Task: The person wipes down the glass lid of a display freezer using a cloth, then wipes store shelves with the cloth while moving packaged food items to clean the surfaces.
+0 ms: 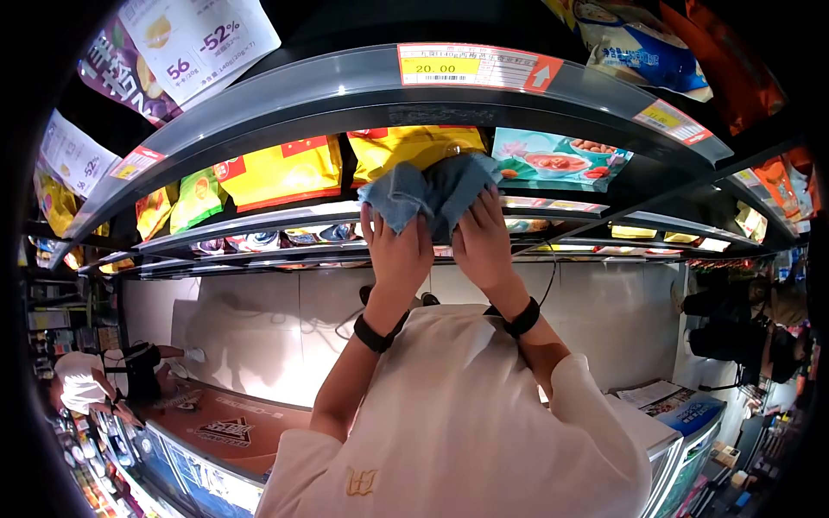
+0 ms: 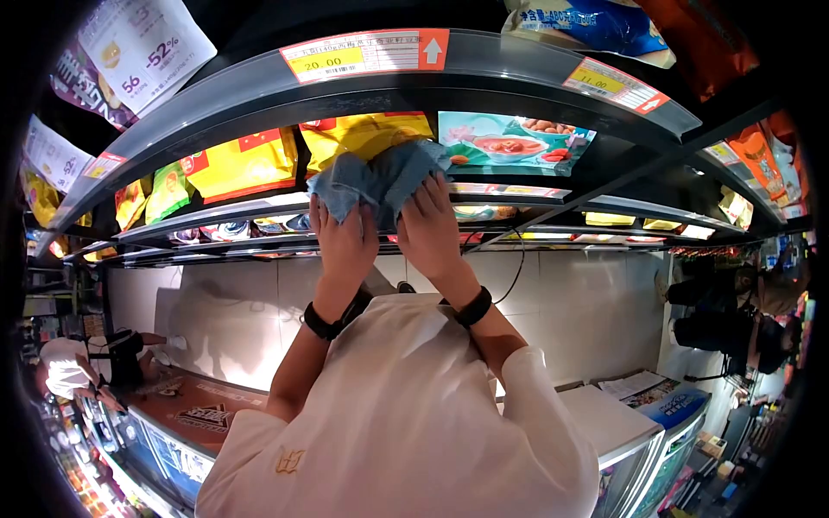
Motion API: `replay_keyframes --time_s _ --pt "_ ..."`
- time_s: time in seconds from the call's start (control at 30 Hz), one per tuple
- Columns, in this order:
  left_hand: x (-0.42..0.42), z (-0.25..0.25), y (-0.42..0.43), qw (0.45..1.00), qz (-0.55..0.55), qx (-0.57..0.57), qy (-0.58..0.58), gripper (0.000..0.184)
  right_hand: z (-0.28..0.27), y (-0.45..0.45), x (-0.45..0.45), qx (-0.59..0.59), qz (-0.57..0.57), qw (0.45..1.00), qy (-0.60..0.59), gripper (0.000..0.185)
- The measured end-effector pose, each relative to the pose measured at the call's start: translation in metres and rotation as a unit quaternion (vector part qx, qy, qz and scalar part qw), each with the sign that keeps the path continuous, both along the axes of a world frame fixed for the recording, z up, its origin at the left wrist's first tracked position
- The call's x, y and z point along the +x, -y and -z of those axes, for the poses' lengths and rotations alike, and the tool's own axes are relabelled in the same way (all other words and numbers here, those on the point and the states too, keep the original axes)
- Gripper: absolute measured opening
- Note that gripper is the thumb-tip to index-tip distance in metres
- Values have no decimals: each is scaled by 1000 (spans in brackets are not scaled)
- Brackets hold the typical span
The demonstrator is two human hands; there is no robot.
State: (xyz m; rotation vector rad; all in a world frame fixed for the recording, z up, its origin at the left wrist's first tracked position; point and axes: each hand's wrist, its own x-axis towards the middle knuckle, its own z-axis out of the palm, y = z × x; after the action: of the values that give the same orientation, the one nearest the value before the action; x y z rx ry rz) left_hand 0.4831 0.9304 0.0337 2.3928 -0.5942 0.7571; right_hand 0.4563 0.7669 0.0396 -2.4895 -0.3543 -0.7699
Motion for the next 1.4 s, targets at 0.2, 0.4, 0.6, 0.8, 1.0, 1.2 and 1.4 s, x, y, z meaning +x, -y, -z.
replay_keyframes --time_s 0.2,0.4,0.6,0.8,1.0,1.2,1.4 --pt "-34 -30 -14 997 61 -47 31 39 -15 -8 -6 71 -70 994 39 49" --pt "-79 -18 -41 976 191 -98 -39 48 -35 8 -25 168 -58 984 18 52" --pt "-74 -65 -22 945 239 -189 118 62 -42 32 -54 112 -40 989 92 56" --pt "-65 -84 13 842 425 -184 277 74 -37 37 -71 259 20 963 79 55" --pt "-86 -98 6 839 476 -118 237 69 -59 61 -81 450 22 889 82 57" --pt "-65 -112 35 935 350 -34 44 52 -58 73 -86 536 9 840 86 59" --pt "-50 -66 59 841 237 -179 -451 59 -26 47 -105 453 57 887 74 61"
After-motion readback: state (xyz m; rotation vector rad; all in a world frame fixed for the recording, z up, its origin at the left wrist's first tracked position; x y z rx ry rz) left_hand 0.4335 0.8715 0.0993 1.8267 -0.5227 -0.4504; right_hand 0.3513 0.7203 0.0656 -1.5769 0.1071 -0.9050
